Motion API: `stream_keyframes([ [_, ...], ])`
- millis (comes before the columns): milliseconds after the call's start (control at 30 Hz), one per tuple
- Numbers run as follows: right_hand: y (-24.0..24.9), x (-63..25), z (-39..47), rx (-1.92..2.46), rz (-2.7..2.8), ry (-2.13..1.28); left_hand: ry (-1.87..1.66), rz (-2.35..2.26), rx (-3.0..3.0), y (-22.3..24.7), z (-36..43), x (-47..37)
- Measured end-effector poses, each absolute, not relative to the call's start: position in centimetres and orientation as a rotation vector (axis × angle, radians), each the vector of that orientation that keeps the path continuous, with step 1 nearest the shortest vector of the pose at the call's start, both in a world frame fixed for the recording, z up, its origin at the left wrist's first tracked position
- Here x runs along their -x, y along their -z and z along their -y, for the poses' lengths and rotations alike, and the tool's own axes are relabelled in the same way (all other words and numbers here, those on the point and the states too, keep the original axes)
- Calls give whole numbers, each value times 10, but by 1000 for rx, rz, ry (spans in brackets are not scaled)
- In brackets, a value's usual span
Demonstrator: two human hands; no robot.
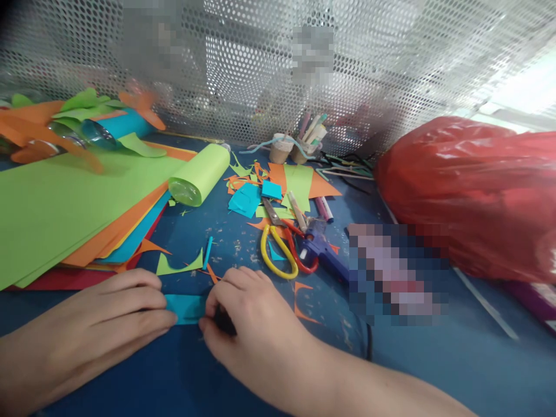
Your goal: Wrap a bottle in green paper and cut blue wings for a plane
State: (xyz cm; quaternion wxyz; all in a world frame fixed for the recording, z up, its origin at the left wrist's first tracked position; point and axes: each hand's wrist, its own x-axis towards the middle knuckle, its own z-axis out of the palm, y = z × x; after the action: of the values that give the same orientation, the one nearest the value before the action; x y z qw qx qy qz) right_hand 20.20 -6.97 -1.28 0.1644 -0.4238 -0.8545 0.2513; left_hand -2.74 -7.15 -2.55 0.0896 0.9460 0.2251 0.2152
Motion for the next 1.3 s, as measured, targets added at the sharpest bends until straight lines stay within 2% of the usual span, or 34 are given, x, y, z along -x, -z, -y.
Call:
stream_keyframes([
  [333, 13, -203, 67, 1237, 2402, -819, -661, -817, -2539, 30, 71, 24],
  [567, 15, -206, 66, 1173, 2436, -823, -666, -717, -2695, 41, 74, 30],
  [1000, 12, -211, 70, 851, 2631, -352, -575, -789, -2539, 29, 69, 29],
  [1300, 17, -209, 69, 861, 2632, -321, -596, -816, -2571, 32, 72, 27],
])
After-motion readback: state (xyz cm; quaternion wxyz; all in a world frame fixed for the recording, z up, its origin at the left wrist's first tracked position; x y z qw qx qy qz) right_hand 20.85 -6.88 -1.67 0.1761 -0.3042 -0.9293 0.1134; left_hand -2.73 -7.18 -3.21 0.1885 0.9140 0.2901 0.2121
